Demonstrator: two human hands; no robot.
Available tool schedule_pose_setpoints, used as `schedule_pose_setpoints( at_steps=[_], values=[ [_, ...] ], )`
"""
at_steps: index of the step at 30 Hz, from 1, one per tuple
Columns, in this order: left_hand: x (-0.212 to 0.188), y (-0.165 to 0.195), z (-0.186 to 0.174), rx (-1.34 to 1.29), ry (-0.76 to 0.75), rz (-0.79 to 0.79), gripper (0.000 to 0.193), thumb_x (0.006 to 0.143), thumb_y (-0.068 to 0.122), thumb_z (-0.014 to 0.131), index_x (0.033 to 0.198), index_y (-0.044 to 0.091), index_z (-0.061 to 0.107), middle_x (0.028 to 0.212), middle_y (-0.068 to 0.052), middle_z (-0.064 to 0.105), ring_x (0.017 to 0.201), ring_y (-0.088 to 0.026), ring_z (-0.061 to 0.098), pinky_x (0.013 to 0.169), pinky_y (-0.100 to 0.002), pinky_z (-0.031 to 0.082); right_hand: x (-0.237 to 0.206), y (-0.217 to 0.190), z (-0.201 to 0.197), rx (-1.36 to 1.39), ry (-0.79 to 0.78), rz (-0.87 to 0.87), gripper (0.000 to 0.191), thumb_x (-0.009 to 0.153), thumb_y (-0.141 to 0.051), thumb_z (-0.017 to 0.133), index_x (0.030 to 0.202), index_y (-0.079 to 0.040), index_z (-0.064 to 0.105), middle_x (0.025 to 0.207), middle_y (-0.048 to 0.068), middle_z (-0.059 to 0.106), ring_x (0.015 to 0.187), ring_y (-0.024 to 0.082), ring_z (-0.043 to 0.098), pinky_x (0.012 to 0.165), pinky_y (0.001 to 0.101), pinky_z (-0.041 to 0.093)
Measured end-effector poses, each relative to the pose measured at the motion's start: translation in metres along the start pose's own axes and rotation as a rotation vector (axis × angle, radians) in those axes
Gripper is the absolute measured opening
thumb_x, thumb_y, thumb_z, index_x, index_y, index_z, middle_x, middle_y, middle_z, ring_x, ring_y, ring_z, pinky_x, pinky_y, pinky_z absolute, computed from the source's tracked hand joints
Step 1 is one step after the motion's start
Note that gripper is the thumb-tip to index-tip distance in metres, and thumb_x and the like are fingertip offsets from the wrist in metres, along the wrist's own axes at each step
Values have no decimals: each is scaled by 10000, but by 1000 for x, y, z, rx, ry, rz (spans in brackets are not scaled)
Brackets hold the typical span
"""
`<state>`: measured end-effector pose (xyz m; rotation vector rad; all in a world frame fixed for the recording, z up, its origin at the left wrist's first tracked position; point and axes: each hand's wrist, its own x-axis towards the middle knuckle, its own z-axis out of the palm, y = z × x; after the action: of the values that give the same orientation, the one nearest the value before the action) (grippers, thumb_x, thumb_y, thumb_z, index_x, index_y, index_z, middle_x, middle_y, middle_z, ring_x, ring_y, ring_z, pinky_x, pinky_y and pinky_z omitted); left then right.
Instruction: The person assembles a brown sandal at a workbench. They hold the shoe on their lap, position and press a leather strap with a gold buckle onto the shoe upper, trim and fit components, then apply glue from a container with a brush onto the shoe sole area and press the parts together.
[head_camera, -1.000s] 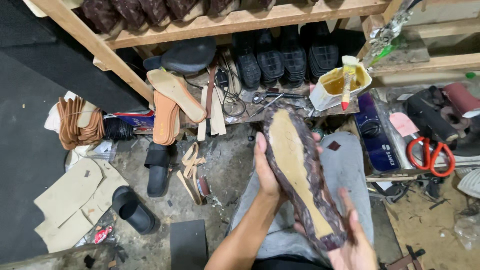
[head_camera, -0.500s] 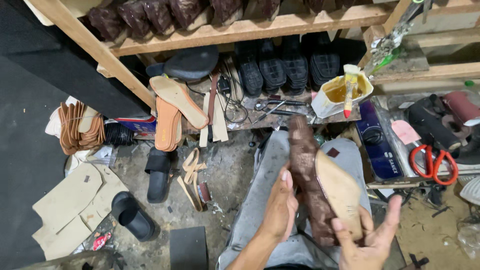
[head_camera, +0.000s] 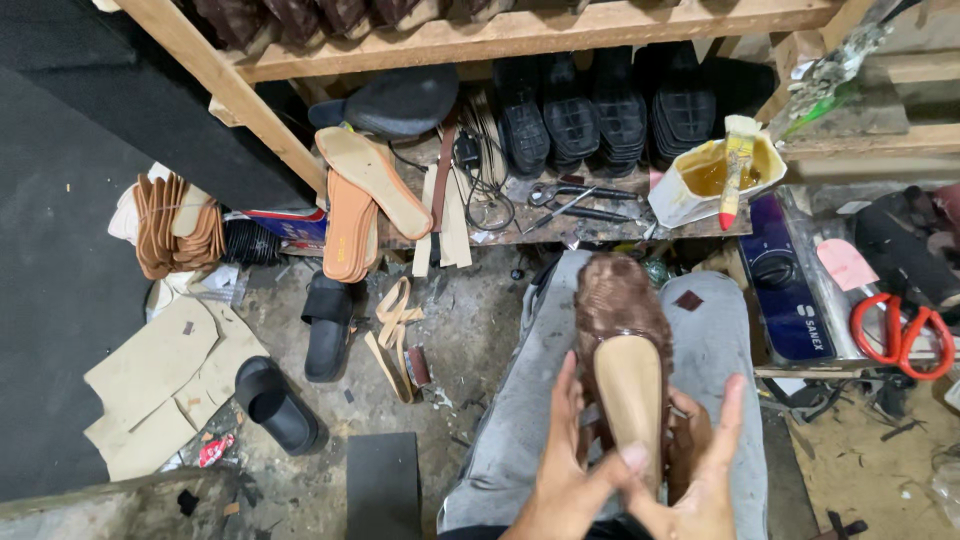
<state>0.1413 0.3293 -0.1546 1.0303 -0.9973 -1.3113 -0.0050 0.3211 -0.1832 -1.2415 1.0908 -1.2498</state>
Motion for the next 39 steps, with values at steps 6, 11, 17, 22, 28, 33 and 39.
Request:
schedule_pose_setpoints(
  at_steps=[6, 11, 17, 22, 28, 33, 39],
  values=[
    [-26, -24, -14, -217, 159, -165, 1190, 786, 152, 826, 1590, 36, -43, 1545, -223, 451, 1408, -295, 537, 1153, -445, 450, -22, 52, -8, 22, -176, 116, 1415, 634, -158, 843, 1634, -267, -153, 1422, 261, 440, 1142, 356, 619, 911, 469, 548],
    [-69, -75, -29, -157, 252, -258, 1243, 736, 176, 872, 1590, 12, -17, 1505, -257, 525, 1382, -314, 586, 1153, -435, 443, -51, 138, -24, 68, -147, 324, 1255, 731, -223, 780, 1662, -328, -54, 1363, 279, 514, 1041, 365, 661, 884, 481, 562],
    [-79, -153, -48, 217, 361, -185, 1362, 639, 268, 975, 1570, -19, 24, 1374, -275, 494, 1288, -367, 588, 1095, -471, 456, -95, 244, -61, 171, -119, 525, 1069, 846, -301, 705, 1696, -400, 63, 1293, 299, 603, 921, 377, 710, 852, 496, 579],
    [-58, -119, -71, 616, 569, 242, 999, 699, 326, 909, 1494, -50, 435, 1329, -274, 574, 1222, -386, 609, 1058, -431, 487, -35, 267, -75, 340, 67, 1175, 988, 858, -751, 493, 1595, -109, 341, 1328, 316, 598, 984, 418, 692, 913, 526, 523],
    [92, -26, -183, 899, 575, 208, 381, 904, 153, 720, 1252, 7, 663, 972, -144, 659, 901, -272, 631, 815, -395, 515, 45, 212, -128, 62, 50, 424, 785, 860, -478, 472, 1532, -74, 422, 1191, 209, 664, 975, 360, 689, 884, 486, 538],
    [277, -11, -229, 1113, 678, 483, 262, 805, -10, 627, 1053, 6, 711, 937, -209, 650, 886, -382, 635, 794, -477, 505, 55, 211, -127, -155, 247, -189, 810, 965, 55, 602, 1694, -119, 294, 1052, 261, 654, 853, 281, 703, 791, 439, 598],
    [354, -21, -258, 1543, 586, 181, 238, 793, 100, 651, 978, -42, 699, 1006, -244, 667, 983, -409, 648, 871, -469, 522, 76, 241, -182, 207, 47, -93, 905, 895, -11, 636, 1706, -170, 268, 1142, 310, 653, 938, 386, 737, 780, 544, 623]
  ],
)
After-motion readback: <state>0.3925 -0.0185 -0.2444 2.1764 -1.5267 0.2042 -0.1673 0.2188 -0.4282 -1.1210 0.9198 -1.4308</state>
